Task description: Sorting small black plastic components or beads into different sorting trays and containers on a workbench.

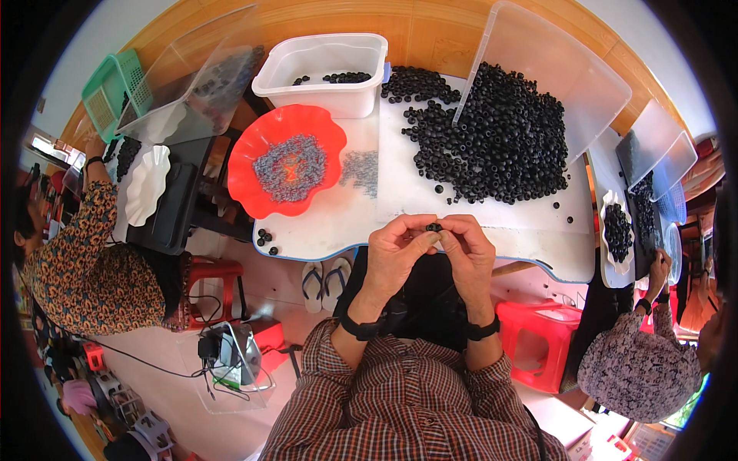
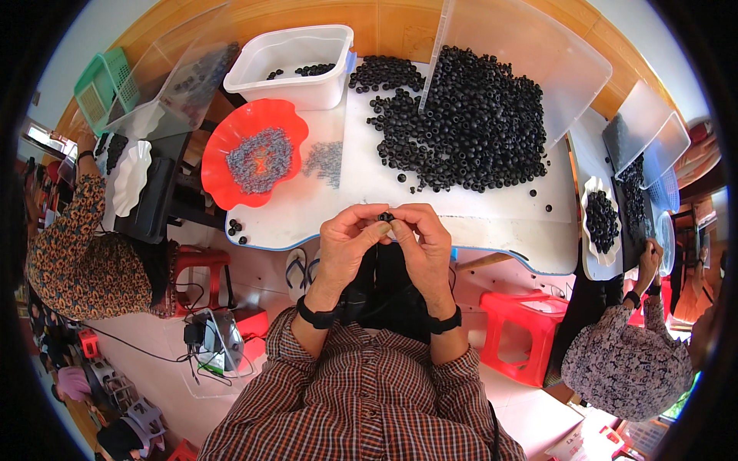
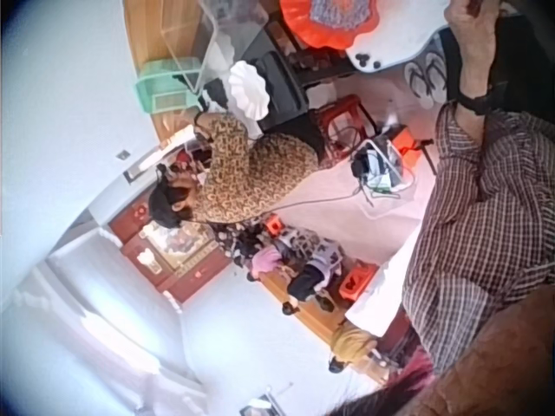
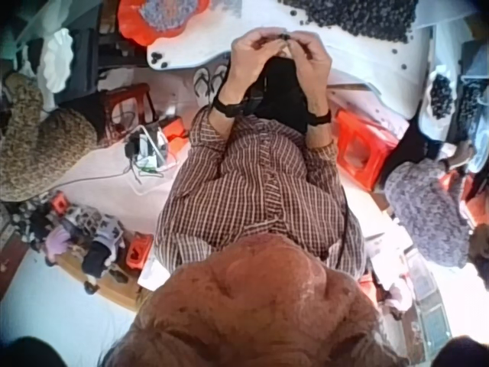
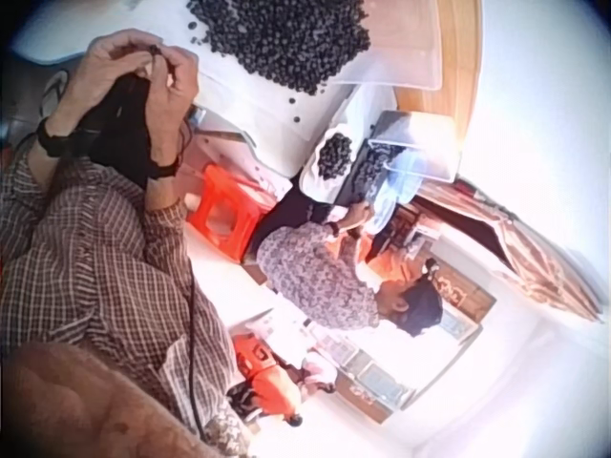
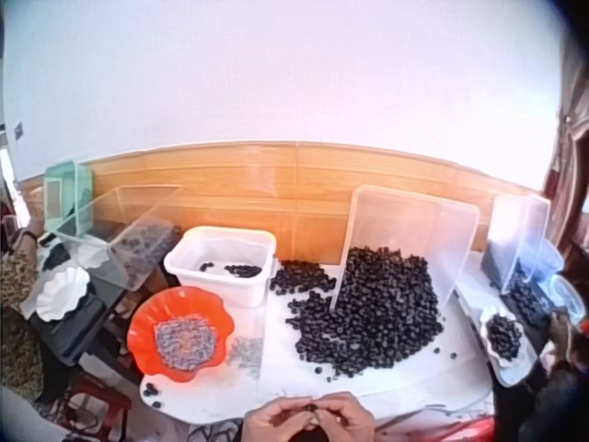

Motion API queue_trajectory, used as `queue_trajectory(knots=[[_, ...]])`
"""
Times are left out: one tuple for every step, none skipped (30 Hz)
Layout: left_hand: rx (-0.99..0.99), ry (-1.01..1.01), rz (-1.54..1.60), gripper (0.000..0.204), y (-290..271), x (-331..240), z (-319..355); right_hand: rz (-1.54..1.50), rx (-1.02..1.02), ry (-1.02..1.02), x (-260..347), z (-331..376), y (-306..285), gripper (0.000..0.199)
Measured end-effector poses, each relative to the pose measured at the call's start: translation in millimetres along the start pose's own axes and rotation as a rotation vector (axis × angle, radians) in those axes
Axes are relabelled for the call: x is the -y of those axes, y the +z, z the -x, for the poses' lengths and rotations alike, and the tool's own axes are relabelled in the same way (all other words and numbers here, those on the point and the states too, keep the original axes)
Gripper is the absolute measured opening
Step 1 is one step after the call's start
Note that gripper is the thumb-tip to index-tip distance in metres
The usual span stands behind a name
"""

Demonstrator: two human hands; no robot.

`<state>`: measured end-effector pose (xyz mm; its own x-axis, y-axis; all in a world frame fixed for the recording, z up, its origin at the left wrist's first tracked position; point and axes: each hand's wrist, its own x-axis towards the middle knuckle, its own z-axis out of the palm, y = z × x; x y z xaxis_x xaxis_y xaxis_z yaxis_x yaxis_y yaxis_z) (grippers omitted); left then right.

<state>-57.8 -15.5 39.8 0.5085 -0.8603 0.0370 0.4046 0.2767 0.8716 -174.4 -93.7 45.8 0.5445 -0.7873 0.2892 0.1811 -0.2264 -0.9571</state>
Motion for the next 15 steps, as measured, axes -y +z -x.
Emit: queue_trajectory(knots=[[0.001,-0.001,0.0,0.024,-0.6,0.1,-0.1,0.0,0.005,0.001,0.1,0.1,-0.1,0.013],[0.013,0.006,-0.001,0.024,-1.5,-0.1,-0.3,0.0,0.005,0.002,0.1,0.0,-0.3,0.013],[0.025,0.013,-0.002,0.024,-2.1,-0.1,-0.3,-0.036,0.011,0.025,0.1,0.0,-0.5,0.013],[0.025,0.012,-0.002,0.024,-2.0,-0.4,-0.1,-0.072,0.017,0.049,0.0,0.0,-0.8,0.013],[0.026,0.007,-0.004,0.024,-1.2,-1.0,-0.2,-0.071,0.015,0.049,-0.5,-0.2,-1.5,0.013],[0.027,0.003,-0.007,0.024,-0.5,-1.5,-0.2,-0.093,0.016,0.063,-1.5,-0.2,-2.3,0.013],[0.029,0.002,-0.006,0.024,-0.2,-1.9,-0.1,-0.116,0.017,0.076,-1.9,-0.2,-2.7,0.013],[0.032,-0.002,-0.006,0.023,-0.3,-2.0,0.0,-0.115,0.017,0.076,-1.8,-0.3,-2.7,0.013],[0.036,-0.005,-0.006,0.023,-0.4,-1.9,0.1,-0.13,0.019,0.083,-1.2,-0.4,-2.7,0.013],[0.036,-0.005,-0.005,0.023,-0.7,-1.2,0.0,-0.144,0.02,0.091,-1.0,-0.4,-2.7,0.013],[0.036,0.003,-0.013,0.023,-1.1,-0.5,1.8,-0.144,0.021,0.094,-0.8,1.4,-2.6,0.013],[0.036,0.011,-0.02,0.023,-1.1,-0.2,3.6,-0.143,0.023,0.094,-0.6,3.3,-2.6,0.013],[0.033,0.008,-0.02,0.023,-0.4,-0.5,5.7,-0.141,0.024,0.094,-0.3,5.2,-2.7,0.013],[0.017,0.015,-0.027,0.023,1.7,-2.4,5.8,-0.14,0.024,0.094,0.5,5.3,-3.5,0.013],[0.001,0.022,-0.034,0.023,2.9,-3.5,5.8,-0.124,0.034,0.113,2.0,5.3,-4.8,0.013]])
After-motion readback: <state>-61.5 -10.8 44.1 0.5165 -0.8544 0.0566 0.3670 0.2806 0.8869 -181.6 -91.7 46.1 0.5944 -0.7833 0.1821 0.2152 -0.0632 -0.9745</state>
